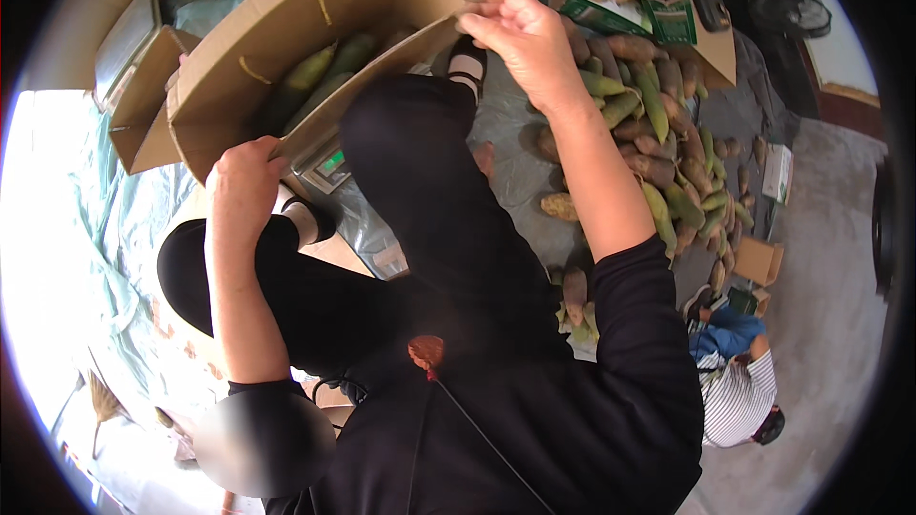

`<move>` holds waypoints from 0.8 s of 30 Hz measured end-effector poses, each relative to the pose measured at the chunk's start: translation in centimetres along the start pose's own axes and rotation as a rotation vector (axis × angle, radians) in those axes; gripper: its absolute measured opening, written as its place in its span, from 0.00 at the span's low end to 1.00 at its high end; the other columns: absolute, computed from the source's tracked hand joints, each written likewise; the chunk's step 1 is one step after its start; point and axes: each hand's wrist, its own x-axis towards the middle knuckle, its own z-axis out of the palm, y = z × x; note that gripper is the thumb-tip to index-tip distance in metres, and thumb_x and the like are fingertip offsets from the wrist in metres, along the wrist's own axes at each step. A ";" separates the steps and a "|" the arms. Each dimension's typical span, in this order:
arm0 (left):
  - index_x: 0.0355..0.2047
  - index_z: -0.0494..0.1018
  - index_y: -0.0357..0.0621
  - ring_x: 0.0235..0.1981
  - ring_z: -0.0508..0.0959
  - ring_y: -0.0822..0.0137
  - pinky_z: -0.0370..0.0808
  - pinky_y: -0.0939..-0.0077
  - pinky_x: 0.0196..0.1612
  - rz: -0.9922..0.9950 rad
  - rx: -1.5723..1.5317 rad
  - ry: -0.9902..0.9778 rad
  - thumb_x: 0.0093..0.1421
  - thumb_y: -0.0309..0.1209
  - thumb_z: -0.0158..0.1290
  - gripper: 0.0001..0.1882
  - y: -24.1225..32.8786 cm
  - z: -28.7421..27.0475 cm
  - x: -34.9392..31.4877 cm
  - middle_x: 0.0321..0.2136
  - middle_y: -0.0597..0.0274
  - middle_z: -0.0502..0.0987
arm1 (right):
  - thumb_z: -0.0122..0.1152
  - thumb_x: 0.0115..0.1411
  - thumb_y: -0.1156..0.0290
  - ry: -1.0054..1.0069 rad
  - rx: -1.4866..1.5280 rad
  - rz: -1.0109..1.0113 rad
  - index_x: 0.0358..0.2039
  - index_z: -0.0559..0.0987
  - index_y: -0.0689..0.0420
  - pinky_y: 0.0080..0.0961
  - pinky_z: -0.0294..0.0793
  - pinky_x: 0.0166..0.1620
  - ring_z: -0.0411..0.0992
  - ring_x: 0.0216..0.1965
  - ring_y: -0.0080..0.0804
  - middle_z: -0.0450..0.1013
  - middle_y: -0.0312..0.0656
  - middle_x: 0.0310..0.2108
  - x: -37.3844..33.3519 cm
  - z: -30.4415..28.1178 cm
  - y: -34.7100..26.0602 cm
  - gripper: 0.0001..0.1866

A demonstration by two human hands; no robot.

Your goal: Sorting and weighing tubers into boxes.

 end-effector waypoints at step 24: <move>0.38 0.76 0.37 0.33 0.78 0.48 0.72 0.63 0.39 -0.092 -0.062 -0.108 0.53 0.26 0.51 0.13 1.7 0.5 1.5 0.28 0.45 0.77 | 0.61 0.50 0.68 0.295 -0.788 0.637 0.37 0.78 0.59 0.33 0.74 0.42 0.76 0.38 0.42 0.77 0.50 0.33 -20.0 -14.3 25.1 0.14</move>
